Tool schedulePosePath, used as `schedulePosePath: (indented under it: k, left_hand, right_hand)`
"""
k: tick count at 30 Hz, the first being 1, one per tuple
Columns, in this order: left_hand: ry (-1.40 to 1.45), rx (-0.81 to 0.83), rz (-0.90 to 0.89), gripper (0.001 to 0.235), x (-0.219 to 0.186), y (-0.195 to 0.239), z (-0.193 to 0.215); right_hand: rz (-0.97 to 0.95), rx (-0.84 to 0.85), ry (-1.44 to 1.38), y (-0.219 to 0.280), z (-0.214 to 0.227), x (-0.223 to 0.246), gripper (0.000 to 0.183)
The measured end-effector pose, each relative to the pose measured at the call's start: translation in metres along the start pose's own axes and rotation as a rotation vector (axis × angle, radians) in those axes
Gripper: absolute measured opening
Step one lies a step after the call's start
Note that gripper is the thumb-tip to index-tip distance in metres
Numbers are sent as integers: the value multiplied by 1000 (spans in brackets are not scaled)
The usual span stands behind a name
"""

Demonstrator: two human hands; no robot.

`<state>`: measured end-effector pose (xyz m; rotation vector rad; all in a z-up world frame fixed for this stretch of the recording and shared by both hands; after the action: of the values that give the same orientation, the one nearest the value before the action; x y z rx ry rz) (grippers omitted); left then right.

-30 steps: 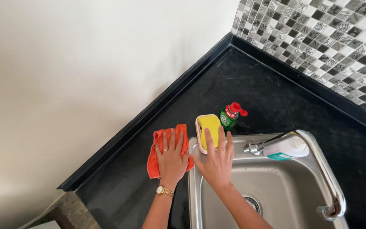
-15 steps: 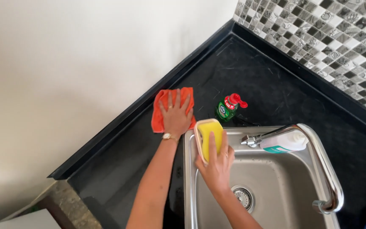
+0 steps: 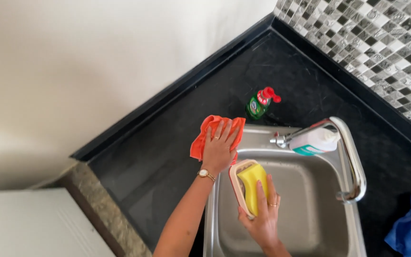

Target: Wiping down an induction stove, tiled backsplash, and kitchen countertop using microfiber cloths and a sponge.

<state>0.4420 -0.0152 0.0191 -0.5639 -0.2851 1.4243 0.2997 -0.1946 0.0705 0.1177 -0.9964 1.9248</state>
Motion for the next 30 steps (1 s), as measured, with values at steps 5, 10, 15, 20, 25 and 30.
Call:
schedulePosePath:
  k: [5,10,15,20,25,30]
  left_hand:
    - [-19,57,64,67,-31,74,47]
    - [11,127,261,91,-61,160,110]
    - [-206,132,480,86,0,175,122]
    - [-209,20,505,80,88,88,82]
    - [-108,137,352,63,122,-22,3]
    - [-113,152,276,63,130,-87,-67]
  right_hand:
    - [55,28,-38,27,28,-13,90]
    - [15,83,-96,51,59,-29,95]
    - [35,94,-107,70,64,-30,86]
    - [-54,96,-59,96,46,-41,101]
    - [-91,9,93,110,44,-54,99]
    - [-145,-58,281,89,74,-101,102]
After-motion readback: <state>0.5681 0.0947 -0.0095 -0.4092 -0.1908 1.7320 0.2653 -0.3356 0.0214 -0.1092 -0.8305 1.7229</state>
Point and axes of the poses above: each hand's wrist, its own y-axis away from the middle knuckle, its own z-axis out of the back of the hand, x = y × z, the point moved 9 cm from there along -y, towards the middle knuckle, and after that the axes turned 9 degrees about -x, right-handed, at the moved point
